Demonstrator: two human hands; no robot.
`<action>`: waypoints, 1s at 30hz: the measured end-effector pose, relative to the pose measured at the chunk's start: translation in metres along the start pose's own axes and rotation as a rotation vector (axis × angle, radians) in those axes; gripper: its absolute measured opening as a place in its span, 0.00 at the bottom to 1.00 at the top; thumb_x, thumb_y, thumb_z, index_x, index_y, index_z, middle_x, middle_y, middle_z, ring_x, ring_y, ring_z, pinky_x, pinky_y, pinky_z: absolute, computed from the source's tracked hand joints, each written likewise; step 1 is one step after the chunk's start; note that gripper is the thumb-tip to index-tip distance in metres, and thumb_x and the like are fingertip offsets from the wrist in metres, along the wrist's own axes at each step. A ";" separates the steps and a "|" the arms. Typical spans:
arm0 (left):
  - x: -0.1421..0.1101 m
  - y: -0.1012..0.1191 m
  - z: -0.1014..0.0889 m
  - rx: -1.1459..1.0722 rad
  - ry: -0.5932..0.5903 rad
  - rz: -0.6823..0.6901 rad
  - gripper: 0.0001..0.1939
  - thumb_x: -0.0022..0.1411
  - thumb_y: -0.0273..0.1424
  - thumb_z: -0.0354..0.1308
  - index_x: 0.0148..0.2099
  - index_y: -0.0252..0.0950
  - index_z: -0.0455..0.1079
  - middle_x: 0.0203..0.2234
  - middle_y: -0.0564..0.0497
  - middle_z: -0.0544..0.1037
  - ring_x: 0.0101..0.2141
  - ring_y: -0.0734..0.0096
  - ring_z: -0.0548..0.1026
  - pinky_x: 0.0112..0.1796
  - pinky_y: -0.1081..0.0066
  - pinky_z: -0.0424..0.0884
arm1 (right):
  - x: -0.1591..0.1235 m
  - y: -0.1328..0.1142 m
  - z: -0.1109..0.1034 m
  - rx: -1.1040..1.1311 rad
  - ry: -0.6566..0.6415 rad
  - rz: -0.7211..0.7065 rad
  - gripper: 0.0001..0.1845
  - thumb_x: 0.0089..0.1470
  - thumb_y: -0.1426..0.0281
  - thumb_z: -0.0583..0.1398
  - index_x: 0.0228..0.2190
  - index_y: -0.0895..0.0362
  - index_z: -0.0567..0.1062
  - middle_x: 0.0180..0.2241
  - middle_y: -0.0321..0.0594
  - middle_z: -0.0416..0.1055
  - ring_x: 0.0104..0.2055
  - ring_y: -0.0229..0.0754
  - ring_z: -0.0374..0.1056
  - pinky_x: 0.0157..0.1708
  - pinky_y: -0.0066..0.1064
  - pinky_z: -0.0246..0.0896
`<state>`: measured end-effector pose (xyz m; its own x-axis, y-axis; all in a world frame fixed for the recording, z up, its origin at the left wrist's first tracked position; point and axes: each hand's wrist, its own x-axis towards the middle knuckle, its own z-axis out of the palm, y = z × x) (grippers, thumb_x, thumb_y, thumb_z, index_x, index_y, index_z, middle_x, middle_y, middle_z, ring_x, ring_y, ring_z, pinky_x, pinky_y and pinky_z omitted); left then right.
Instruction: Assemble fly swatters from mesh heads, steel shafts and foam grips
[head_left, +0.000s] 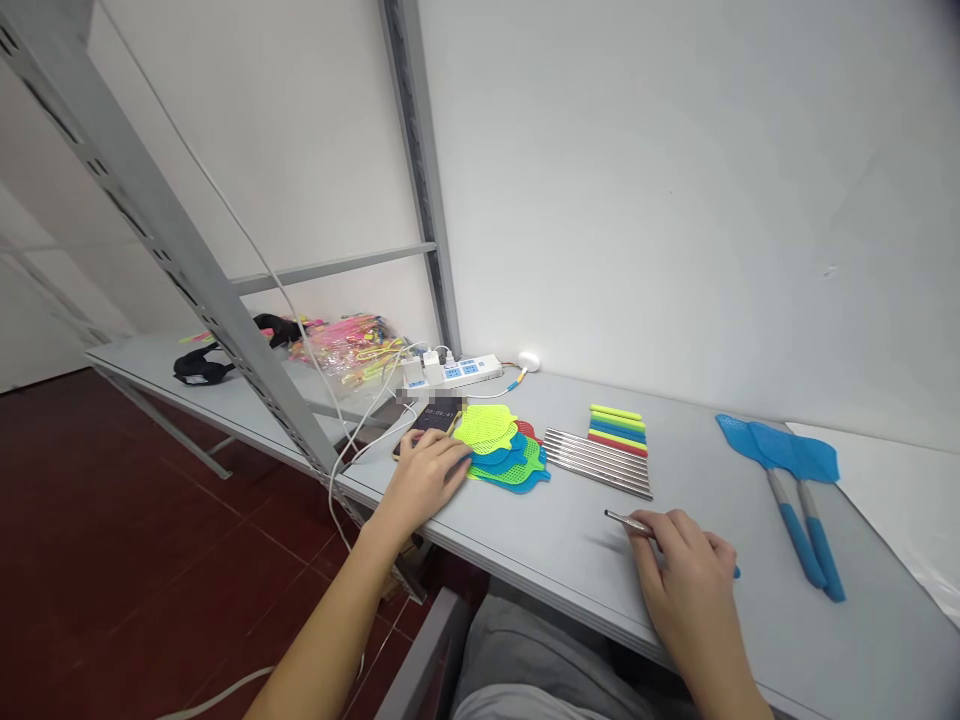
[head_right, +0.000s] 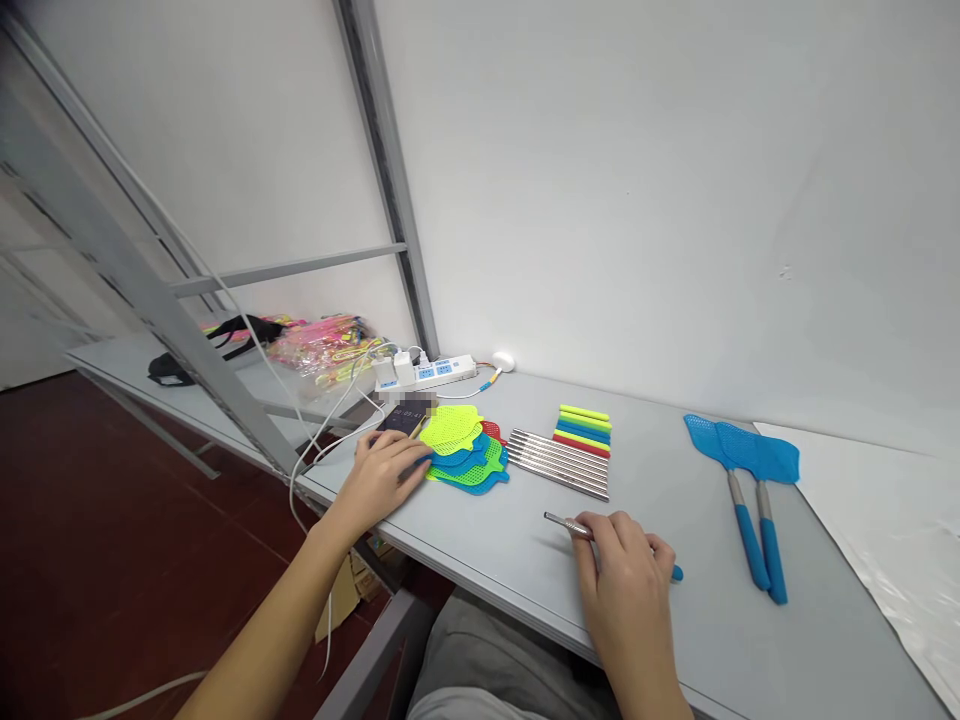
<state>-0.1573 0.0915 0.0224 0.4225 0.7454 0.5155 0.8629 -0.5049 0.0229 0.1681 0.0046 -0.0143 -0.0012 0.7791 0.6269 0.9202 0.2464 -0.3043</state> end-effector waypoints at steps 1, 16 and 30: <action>0.000 0.002 0.000 -0.007 0.000 -0.011 0.11 0.67 0.32 0.51 0.46 0.42 0.74 0.41 0.49 0.80 0.44 0.60 0.71 0.50 0.54 0.54 | 0.000 0.000 0.000 -0.002 -0.004 0.003 0.10 0.63 0.65 0.52 0.36 0.53 0.73 0.31 0.38 0.71 0.33 0.43 0.66 0.43 0.41 0.47; 0.002 0.047 0.004 -0.245 -0.102 0.143 0.10 0.68 0.36 0.52 0.44 0.40 0.73 0.41 0.50 0.79 0.44 0.64 0.72 0.48 0.60 0.61 | 0.008 -0.005 0.003 0.006 -0.095 -0.017 0.09 0.63 0.67 0.52 0.37 0.54 0.72 0.32 0.39 0.72 0.36 0.43 0.67 0.43 0.40 0.48; -0.008 0.034 0.016 -0.492 0.141 0.215 0.11 0.66 0.24 0.53 0.49 0.39 0.71 0.41 0.46 0.79 0.44 0.65 0.75 0.47 0.62 0.72 | 0.129 -0.053 0.040 -0.194 -0.420 -0.438 0.10 0.59 0.74 0.57 0.39 0.52 0.77 0.32 0.40 0.75 0.29 0.40 0.68 0.35 0.34 0.47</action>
<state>-0.1270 0.0753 0.0047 0.5045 0.5552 0.6613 0.5158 -0.8080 0.2848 0.1037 0.1151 0.0545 -0.5109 0.7991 0.3169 0.8536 0.5153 0.0765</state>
